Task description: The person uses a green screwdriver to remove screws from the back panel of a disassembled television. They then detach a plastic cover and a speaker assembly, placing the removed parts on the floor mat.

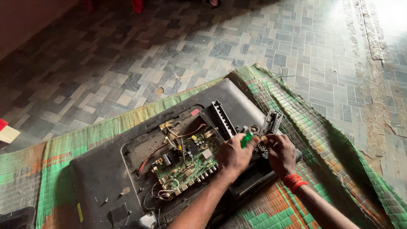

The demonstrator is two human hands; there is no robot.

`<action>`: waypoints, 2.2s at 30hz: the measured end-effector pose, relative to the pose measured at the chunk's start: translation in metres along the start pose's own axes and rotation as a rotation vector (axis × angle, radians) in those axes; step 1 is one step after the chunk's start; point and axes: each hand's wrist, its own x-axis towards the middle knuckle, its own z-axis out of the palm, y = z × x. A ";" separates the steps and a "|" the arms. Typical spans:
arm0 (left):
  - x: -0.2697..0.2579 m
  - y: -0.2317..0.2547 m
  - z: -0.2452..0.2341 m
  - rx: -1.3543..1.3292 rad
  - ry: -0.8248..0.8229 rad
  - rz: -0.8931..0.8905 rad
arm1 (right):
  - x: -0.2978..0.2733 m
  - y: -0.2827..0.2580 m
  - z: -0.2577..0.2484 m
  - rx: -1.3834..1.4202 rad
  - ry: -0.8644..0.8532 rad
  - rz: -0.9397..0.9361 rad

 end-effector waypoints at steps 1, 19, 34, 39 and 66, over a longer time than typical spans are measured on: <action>0.003 0.001 -0.006 0.003 0.008 -0.024 | -0.003 -0.009 -0.002 0.025 -0.010 -0.017; 0.019 -0.022 -0.159 -1.073 0.078 0.146 | 0.017 -0.144 0.003 0.672 -0.762 -0.145; -0.069 -0.046 -0.262 -0.836 0.231 0.159 | 0.011 -0.230 0.010 0.227 -0.857 -0.657; -0.088 -0.061 -0.285 -0.683 0.332 0.109 | 0.010 -0.249 0.029 0.135 -0.922 -0.884; -0.082 -0.103 -0.334 -0.783 0.496 -0.034 | 0.092 0.063 -0.006 -0.482 -0.369 -0.121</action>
